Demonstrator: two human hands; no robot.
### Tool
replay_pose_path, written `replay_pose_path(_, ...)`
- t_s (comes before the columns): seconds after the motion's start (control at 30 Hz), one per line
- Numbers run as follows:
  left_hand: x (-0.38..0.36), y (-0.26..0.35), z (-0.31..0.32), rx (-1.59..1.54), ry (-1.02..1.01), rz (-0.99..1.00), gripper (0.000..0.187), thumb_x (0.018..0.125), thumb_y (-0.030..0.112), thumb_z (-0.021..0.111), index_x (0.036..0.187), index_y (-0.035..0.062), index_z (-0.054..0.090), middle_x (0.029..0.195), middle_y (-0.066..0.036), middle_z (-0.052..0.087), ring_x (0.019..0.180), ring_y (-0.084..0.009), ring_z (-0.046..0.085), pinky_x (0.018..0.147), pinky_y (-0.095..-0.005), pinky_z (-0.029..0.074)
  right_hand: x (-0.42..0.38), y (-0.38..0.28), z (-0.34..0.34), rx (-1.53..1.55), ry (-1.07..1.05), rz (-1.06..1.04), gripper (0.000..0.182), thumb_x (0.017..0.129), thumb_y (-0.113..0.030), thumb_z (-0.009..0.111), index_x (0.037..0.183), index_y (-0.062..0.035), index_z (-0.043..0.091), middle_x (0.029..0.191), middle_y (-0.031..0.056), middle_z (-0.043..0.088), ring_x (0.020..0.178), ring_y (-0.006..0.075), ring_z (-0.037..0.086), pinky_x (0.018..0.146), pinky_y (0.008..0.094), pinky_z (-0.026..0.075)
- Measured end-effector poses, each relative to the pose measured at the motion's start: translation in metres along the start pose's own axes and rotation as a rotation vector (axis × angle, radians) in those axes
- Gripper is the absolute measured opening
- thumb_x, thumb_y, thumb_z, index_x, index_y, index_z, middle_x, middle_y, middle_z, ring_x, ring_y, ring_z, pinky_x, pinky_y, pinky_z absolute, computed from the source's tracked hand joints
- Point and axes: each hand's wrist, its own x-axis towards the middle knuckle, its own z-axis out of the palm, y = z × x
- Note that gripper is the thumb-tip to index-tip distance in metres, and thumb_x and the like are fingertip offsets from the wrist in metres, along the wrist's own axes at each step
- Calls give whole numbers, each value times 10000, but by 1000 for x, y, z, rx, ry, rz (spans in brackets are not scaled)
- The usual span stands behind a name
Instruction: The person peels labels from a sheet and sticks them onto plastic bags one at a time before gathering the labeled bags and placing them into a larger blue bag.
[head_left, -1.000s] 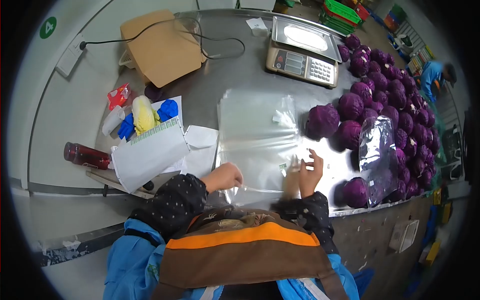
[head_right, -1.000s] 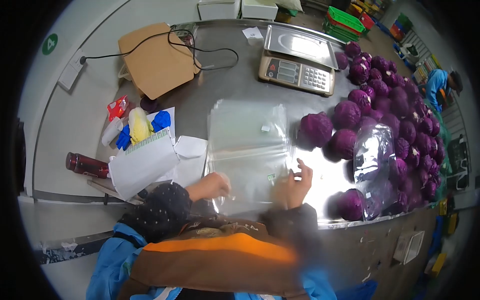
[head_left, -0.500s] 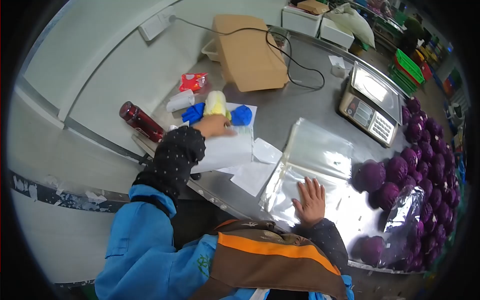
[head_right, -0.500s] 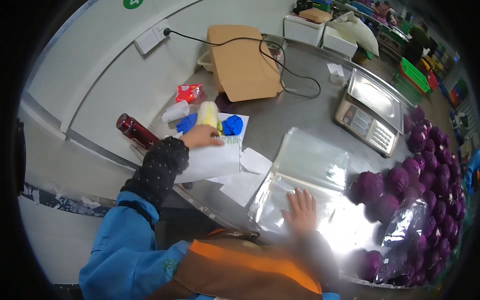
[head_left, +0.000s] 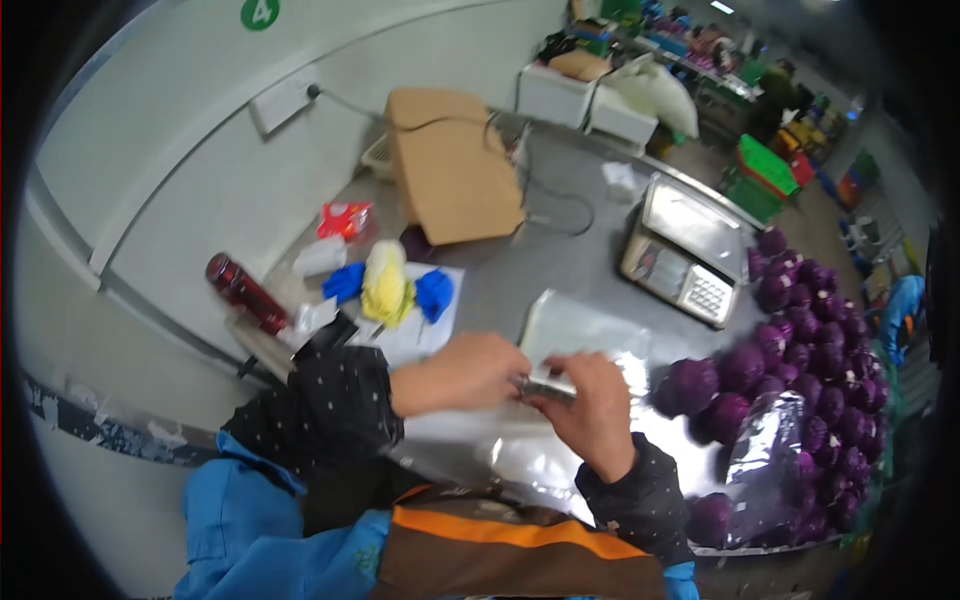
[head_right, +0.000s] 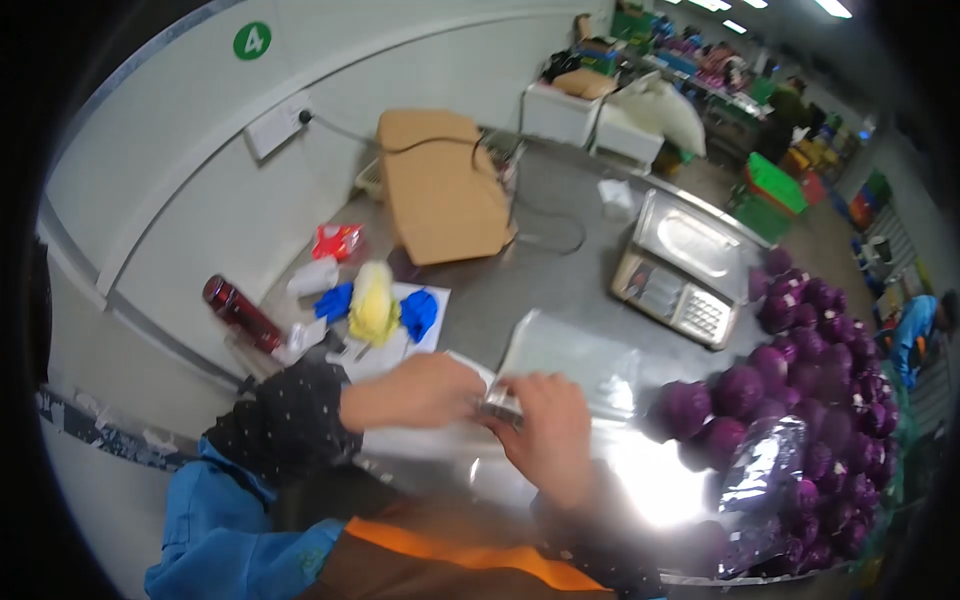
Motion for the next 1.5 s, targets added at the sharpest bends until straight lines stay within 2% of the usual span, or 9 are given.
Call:
replay_pose_path(0.13, 5, 23, -15, -175, 23, 61, 267, 662, 273, 742, 815, 74, 652, 826, -112, 659, 814, -319, 626, 666, -420, 481, -28, 32, -11, 58, 27, 81, 163, 696, -190, 735, 773, -79, 644, 701, 102, 579, 704, 284, 548, 639, 381, 430)
replay_pose_path(0.4, 6, 31, 17, -129, 62, 31, 154, 715, 213, 676, 772, 72, 657, 726, -146, 630, 734, -337, 614, 658, -424, 465, -44, 23, -14, -102, 119, -63, 207, 684, -151, 720, 854, -96, 617, 743, 50, 584, 716, 241, 556, 714, 355, 402)
replay_pose_path(0.6, 4, 36, 17, -63, 265, 87, 183, 750, 291, 652, 801, 115, 661, 709, -99, 627, 703, -316, 608, 627, -402, 467, -49, 41, -5, 51, 60, -24, 275, 693, -69, 696, 956, -74, 616, 734, 92, 592, 690, 279, 572, 621, 359, 446)
replay_pose_path(0.67, 0, 29, 9, 26, 54, -30, 195, 767, 325, 645, 813, 137, 661, 679, -96, 624, 677, -320, 607, 609, -416, 461, -52, 46, -7, 101, 62, -44, 281, 692, -52, 700, 963, -55, 626, 728, 106, 603, 671, 294, 580, 593, 362, 461)
replay_pose_path(0.93, 1, 24, 18, -119, 3, 54, 234, 757, 332, 671, 869, 126, 667, 721, -125, 646, 712, -338, 620, 640, -422, 470, -55, 51, -7, 240, -28, -29, 240, 730, -82, 699, 961, -73, 638, 756, 118, 618, 671, 292, 591, 618, 345, 474)
replay_pose_path(1.07, -3, 25, 11, -81, -221, -19, 291, 746, 315, 684, 915, 80, 655, 813, -160, 650, 775, -350, 620, 687, -427, 471, -53, 41, -13, 230, -67, 31, 240, 699, -83, 739, 921, -57, 654, 738, 96, 614, 646, 264, 588, 602, 325, 469)
replay_pose_path(1.33, -4, 12, 27, -177, -291, 105, 302, 764, 286, 663, 971, 66, 652, 783, -172, 633, 792, -359, 603, 699, -433, 456, -57, 26, 9, 44, 204, -446, 262, 577, -22, 737, 817, -100, 665, 911, 59, 636, 821, 263, 581, 653, 333, 455)
replay_pose_path(1.47, -5, 15, 24, -151, -340, 71, 299, 763, 280, 666, 968, 62, 655, 794, -178, 632, 808, -352, 603, 713, -424, 452, -59, 28, 11, 255, 181, -67, 263, 571, -1, 731, 810, -85, 659, 804, 30, 637, 764, 229, 584, 644, 312, 453)
replay_pose_path(1.5, -2, 19, 18, -114, -412, 26, 304, 755, 263, 674, 973, 52, 655, 845, -172, 641, 850, -343, 608, 736, -418, 460, -57, 29, 11, 201, 161, -148, 330, 568, 10, 736, 876, -74, 655, 739, 31, 621, 738, 231, 585, 632, 314, 453)
